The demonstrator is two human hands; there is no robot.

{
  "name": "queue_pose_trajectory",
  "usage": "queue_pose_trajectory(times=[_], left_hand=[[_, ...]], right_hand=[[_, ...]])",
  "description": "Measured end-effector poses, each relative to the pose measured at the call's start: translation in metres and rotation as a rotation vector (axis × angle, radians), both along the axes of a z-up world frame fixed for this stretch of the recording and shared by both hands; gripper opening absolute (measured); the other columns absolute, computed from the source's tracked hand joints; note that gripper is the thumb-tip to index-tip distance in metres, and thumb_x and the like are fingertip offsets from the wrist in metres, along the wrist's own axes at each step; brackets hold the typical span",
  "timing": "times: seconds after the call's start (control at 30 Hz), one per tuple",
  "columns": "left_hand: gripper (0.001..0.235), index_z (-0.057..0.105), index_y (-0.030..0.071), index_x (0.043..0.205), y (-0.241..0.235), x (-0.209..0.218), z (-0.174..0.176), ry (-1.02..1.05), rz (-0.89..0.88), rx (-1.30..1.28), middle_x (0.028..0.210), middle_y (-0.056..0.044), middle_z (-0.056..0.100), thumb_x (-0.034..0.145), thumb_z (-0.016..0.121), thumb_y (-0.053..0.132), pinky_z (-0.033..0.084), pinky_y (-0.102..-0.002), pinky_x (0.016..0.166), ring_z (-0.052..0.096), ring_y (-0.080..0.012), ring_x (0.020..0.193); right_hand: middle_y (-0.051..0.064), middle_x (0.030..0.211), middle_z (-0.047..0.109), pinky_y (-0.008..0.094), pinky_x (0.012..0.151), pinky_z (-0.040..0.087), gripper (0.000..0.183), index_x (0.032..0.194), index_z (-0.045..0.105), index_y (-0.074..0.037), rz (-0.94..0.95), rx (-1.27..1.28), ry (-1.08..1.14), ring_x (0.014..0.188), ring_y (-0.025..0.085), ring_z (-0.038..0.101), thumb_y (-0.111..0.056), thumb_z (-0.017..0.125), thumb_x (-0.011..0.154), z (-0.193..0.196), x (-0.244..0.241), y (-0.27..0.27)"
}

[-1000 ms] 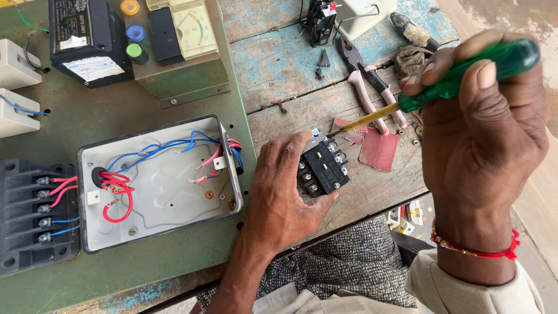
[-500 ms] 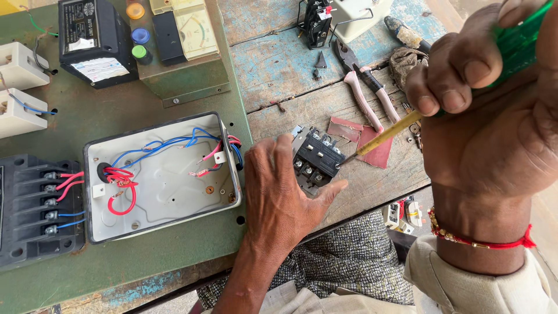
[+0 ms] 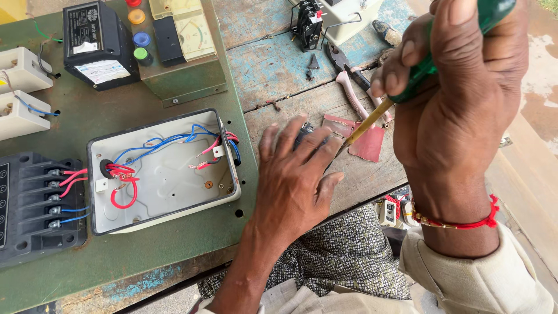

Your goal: The person uses a screwdriver to loosen and tighten screws on an electrical contactor and its housing, then disconnects and reconnects wires by hand.

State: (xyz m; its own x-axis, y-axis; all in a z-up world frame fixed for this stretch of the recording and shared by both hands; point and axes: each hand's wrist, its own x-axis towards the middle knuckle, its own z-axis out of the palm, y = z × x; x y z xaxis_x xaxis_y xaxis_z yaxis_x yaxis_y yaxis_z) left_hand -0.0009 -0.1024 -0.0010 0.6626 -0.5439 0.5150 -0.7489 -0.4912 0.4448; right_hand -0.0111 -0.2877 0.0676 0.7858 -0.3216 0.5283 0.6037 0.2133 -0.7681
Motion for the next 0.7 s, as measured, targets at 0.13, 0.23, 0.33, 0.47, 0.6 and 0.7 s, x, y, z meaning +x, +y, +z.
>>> queue_pose_trajectory(times=[0.13, 0.23, 0.33, 0.47, 0.6, 0.7], left_hand=[[0.049, 0.066, 0.009, 0.125, -0.006, 0.001, 0.004, 0.032, -0.017, -0.025, 0.126, -0.007, 0.069, 0.079, 0.080, 0.020, 0.022, -0.062, 0.117, 0.045, -0.0338, 0.140], [0.048, 0.066, 0.009, 0.125, -0.006, 0.003, 0.003, 0.039, -0.022, -0.032, 0.127, -0.007, 0.069, 0.080, 0.079, 0.019, 0.021, -0.061, 0.118, 0.045, -0.0339, 0.140], [0.047, 0.065, 0.008, 0.124, -0.005, 0.003, 0.002, 0.038, -0.026, -0.034, 0.126, -0.007, 0.068, 0.081, 0.079, 0.019, 0.022, -0.062, 0.118, 0.045, -0.0342, 0.141], [0.047, 0.064, 0.008, 0.125, -0.005, 0.003, 0.002, 0.039, -0.021, -0.030, 0.127, -0.008, 0.068, 0.081, 0.079, 0.019, 0.022, -0.062, 0.117, 0.044, -0.0344, 0.142], [0.048, 0.064, 0.007, 0.125, -0.005, 0.004, 0.001, 0.042, -0.027, -0.033, 0.128, -0.008, 0.068, 0.081, 0.078, 0.018, 0.022, -0.062, 0.117, 0.043, -0.0349, 0.142], [0.048, 0.064, 0.007, 0.125, -0.004, 0.004, 0.000, 0.035, -0.028, -0.030, 0.128, -0.009, 0.068, 0.080, 0.078, 0.018, 0.022, -0.063, 0.117, 0.043, -0.0350, 0.142]], right_hand=[[0.011, 0.086, 0.056, 0.033, 0.062, 0.046, 0.015, 0.128, 0.056, -0.004, -0.030, -0.067, -0.066, 0.066, 0.021, 0.056, -0.017, 0.059, 0.120, 0.001, 0.003, 0.003], [0.013, 0.089, 0.056, 0.034, 0.064, 0.049, 0.014, 0.126, 0.055, -0.002, -0.062, -0.071, -0.089, 0.069, 0.023, 0.057, -0.015, 0.059, 0.121, -0.004, 0.006, 0.003], [0.012, 0.088, 0.055, 0.035, 0.064, 0.050, 0.015, 0.125, 0.055, 0.000, -0.089, -0.051, -0.092, 0.070, 0.023, 0.056, -0.014, 0.060, 0.121, -0.008, 0.009, 0.005], [0.012, 0.088, 0.053, 0.036, 0.064, 0.050, 0.016, 0.125, 0.055, 0.000, -0.110, -0.068, -0.093, 0.072, 0.022, 0.054, -0.015, 0.060, 0.122, -0.008, 0.008, 0.009], [0.011, 0.089, 0.055, 0.034, 0.063, 0.047, 0.017, 0.130, 0.055, -0.002, -0.118, -0.117, -0.098, 0.068, 0.021, 0.054, -0.017, 0.059, 0.121, -0.005, 0.006, 0.014], [0.011, 0.088, 0.053, 0.034, 0.063, 0.044, 0.018, 0.132, 0.053, -0.003, -0.096, -0.119, -0.102, 0.064, 0.021, 0.052, -0.017, 0.058, 0.121, -0.005, 0.005, 0.016]])
